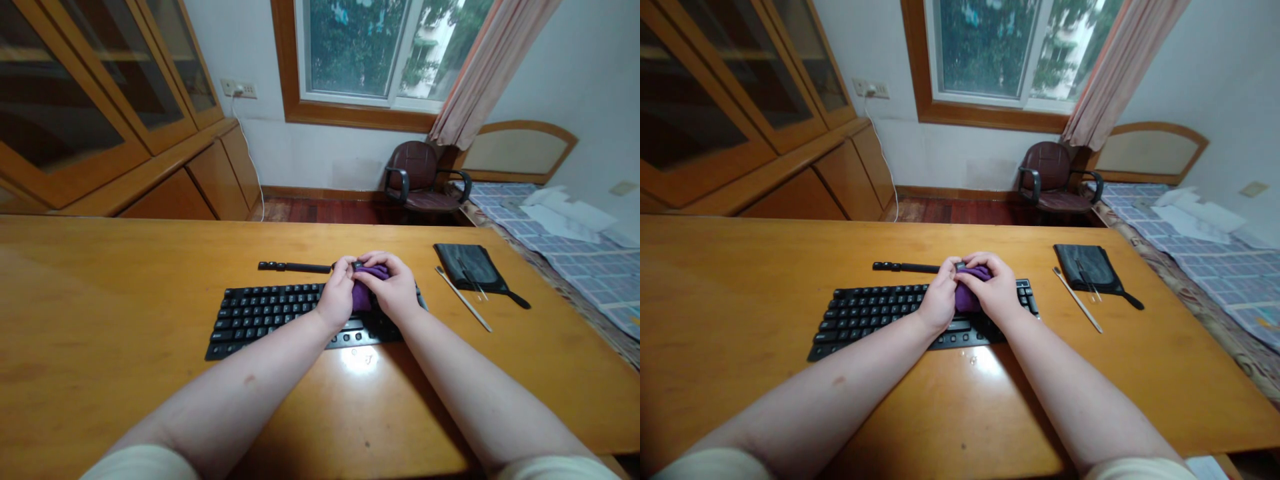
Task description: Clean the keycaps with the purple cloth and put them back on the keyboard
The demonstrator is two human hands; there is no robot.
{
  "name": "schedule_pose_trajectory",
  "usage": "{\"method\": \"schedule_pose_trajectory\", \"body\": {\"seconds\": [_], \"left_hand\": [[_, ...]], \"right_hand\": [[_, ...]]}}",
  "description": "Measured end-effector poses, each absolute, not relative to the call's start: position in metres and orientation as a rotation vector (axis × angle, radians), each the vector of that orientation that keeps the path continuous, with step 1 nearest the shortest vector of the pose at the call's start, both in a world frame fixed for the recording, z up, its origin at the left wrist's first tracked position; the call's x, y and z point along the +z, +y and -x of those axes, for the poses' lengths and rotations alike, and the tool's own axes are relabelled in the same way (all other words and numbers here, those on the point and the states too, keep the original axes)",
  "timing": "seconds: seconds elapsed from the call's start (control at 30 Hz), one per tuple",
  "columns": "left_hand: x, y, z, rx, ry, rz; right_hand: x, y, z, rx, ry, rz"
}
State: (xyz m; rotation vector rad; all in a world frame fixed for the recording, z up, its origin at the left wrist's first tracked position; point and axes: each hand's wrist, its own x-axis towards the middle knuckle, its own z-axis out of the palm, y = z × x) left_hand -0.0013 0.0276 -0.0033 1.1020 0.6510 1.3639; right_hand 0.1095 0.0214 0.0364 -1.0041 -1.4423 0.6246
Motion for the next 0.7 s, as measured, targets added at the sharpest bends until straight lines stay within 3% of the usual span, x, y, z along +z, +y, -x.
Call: {"method": "schedule_pose_trajectory", "body": {"seconds": [0.7], "left_hand": [[0.004,0.028,0.005,1.314,0.816,-1.240]], "right_hand": [[0.038,0.034,-0.123,0.372,-1.510,1.138]]}}
